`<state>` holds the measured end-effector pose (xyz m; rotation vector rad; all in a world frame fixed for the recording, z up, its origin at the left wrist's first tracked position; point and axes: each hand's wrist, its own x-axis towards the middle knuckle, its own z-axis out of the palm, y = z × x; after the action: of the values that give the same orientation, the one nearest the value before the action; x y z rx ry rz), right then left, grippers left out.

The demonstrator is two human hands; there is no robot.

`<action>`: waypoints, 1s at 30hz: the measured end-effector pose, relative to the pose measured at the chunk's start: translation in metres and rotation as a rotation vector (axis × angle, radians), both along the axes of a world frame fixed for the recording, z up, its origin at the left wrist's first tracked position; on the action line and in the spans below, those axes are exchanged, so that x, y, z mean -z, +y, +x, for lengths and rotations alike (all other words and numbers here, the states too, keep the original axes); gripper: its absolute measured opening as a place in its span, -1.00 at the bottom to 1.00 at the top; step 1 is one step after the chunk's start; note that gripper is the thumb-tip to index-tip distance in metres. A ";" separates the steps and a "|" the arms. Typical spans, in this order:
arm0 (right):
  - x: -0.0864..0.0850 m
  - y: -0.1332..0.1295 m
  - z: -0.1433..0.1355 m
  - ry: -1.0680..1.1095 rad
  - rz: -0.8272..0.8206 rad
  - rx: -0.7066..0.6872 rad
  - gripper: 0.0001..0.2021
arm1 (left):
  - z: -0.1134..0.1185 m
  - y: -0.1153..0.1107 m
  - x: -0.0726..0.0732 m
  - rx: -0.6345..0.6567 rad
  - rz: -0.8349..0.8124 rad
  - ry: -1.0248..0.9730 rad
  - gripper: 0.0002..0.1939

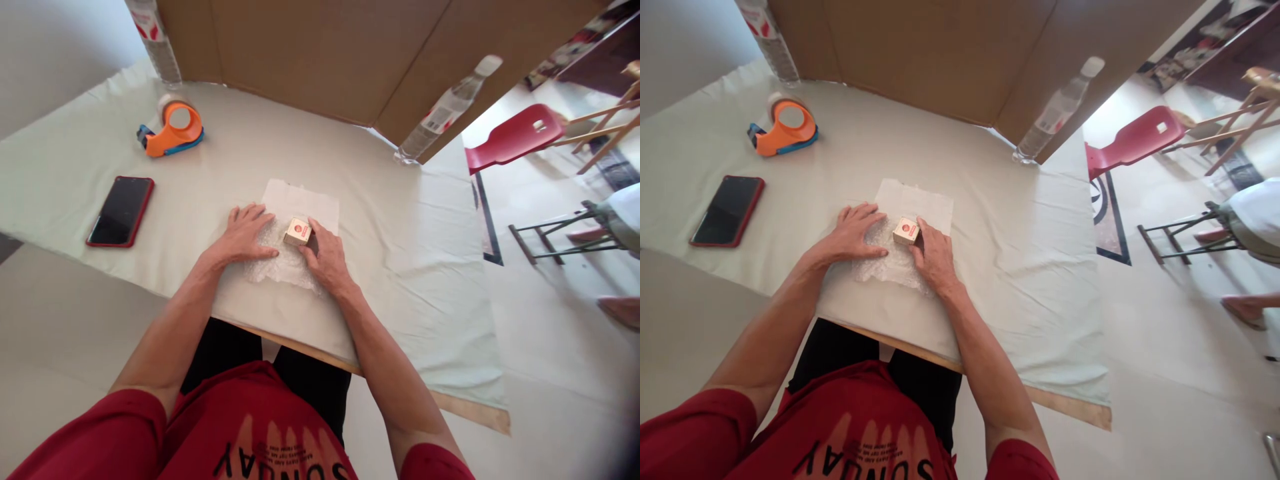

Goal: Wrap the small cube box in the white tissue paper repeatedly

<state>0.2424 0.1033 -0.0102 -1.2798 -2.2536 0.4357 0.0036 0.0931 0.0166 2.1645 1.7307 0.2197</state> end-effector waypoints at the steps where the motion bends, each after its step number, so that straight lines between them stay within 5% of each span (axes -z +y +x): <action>1: 0.000 0.000 0.000 -0.006 0.000 -0.003 -0.40 | 0.000 0.000 0.000 -0.002 0.003 -0.003 -0.10; 11: -0.003 0.001 0.000 0.030 -0.038 -0.022 -0.36 | -0.001 0.000 0.002 -0.001 0.012 -0.014 -0.12; 16: -0.035 -0.008 0.016 0.189 0.026 -0.012 -0.46 | 0.000 0.000 0.001 -0.002 -0.005 -0.013 -0.11; 22: -0.059 -0.026 0.023 -0.107 -0.188 -0.408 -0.51 | -0.001 0.001 0.003 -0.003 0.010 -0.010 -0.13; 26: -0.049 -0.030 0.013 -0.248 -0.080 -0.335 -0.89 | 0.000 0.000 0.000 -0.044 0.056 -0.083 -0.22; 30: -0.046 -0.028 0.011 -0.049 0.043 -0.189 -0.86 | 0.000 -0.004 -0.012 -0.016 0.146 -0.370 -0.34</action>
<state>0.2531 0.0752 0.0358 -1.0719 -2.4222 0.4245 0.0038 0.0892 0.0287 2.0456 1.5598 0.7216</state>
